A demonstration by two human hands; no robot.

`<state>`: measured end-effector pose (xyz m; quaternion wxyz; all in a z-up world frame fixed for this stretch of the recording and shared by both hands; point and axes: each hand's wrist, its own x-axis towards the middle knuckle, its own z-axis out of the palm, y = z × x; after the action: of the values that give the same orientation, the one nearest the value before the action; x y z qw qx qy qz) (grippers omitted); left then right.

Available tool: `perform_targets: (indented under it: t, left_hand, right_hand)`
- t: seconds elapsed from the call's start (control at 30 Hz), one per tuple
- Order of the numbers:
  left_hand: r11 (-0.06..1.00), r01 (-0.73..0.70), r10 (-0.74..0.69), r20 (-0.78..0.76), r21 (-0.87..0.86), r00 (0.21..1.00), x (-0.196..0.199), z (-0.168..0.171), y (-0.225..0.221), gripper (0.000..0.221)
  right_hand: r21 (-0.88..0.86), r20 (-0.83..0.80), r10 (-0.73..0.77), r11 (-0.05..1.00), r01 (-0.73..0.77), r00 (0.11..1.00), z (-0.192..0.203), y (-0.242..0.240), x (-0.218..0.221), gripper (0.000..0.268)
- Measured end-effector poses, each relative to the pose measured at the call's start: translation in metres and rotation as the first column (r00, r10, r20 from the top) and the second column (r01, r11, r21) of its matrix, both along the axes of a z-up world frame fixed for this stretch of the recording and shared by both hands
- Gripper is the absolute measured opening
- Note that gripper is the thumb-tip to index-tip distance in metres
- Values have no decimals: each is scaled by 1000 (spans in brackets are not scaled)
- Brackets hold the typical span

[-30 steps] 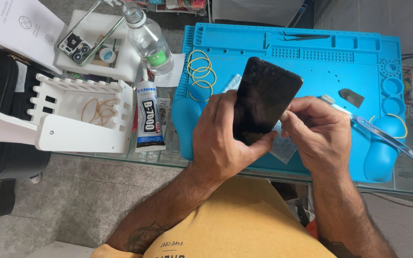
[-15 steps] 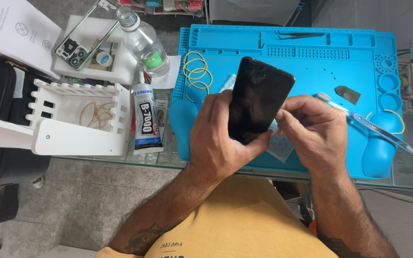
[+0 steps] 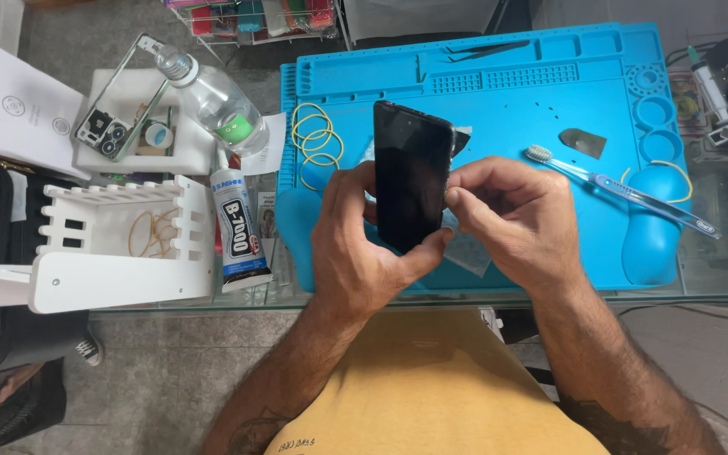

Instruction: The person holds a black smartphone and peels a protective film from the screen. They then flip the device to reveal the internal components, including the battery and circuit board, and continue to peel a film from the back of the phone.

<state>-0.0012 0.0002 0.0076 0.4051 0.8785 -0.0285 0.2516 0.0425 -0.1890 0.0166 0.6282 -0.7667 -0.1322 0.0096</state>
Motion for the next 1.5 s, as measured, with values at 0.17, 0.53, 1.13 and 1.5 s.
perform_targets:
  t: [0.17,0.53,1.13,1.5]
  left_hand:
    - [1000,-2,2,-9,17,1000,1,0,-1,73]
    - [1000,-2,1,8,29,1000,0,-2,-1,75]
    - [1000,13,-13,2,25,1000,0,-3,-1,76]
    - [998,50,-54,-84,-46,995,1,-2,2,75]
  right_hand:
    - [-7,-2,2,1000,-2,1000,-2,-2,1,11]
    - [-39,4,10,999,-10,1000,5,-2,1,7]
    - [50,-22,46,998,-45,999,4,-1,1,4]
    - [68,-30,39,997,-37,999,2,-1,1,7]
